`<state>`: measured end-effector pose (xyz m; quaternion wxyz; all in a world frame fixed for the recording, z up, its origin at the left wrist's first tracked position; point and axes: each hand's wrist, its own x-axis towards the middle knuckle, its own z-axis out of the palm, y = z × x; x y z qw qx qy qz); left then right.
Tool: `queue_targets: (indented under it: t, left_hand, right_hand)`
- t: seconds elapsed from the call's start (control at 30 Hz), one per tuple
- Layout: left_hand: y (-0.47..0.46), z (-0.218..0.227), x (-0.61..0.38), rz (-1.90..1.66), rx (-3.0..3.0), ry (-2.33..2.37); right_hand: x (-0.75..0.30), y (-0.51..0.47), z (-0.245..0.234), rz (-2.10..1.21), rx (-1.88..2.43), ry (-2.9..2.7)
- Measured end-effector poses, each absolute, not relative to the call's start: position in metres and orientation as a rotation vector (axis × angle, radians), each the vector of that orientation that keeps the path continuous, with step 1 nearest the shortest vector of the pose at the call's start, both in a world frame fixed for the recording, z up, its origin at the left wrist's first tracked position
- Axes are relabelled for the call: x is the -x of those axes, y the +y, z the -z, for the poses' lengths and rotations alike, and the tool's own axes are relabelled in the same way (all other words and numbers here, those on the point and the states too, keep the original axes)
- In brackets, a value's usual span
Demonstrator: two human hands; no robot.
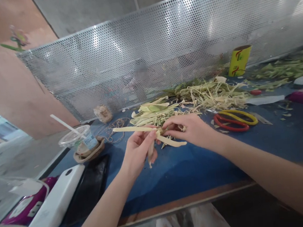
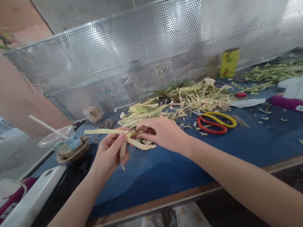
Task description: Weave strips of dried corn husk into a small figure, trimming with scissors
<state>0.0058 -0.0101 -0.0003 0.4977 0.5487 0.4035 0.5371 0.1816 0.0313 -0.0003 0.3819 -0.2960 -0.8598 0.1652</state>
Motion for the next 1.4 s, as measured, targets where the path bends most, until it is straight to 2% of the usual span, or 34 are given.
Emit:
queue_targets:
  t: [0.27,0.43,0.77,0.93,1.07,1.2,1.4]
  left_hand:
    - [-0.008,0.003,-0.006,-1.170,-1.503,1.079]
    - [-0.005,0.001,-0.004,-1.139,-1.616,1.241]
    - [-0.001,0.007,0.001,-1.023,-1.498,1.172]
    - [-0.002,0.006,-0.001,-1.026,-1.578,1.238]
    - [0.002,0.010,-0.003,-1.170,-1.522,1.248]
    - [0.006,0.014,-0.003,-1.271,-1.530,1.144]
    - [0.012,0.019,0.000,-1.251,-1.662,1.120]
  right_hand:
    - [-0.181,0.040,0.004,-0.088,0.527,-2.290]
    - [-0.185,0.042,-0.001,-0.071,0.634,-2.420]
    - [-0.204,0.057,-0.010,-0.010,0.723,-2.364]
    - [-0.198,0.053,-0.003,0.165,0.778,-2.282]
    - [-0.187,0.036,0.001,0.350,0.803,-2.072]
    - [-0.175,0.030,0.009,0.221,0.660,-2.149]
    - [-0.168,0.045,0.021,-0.006,0.677,-2.227]
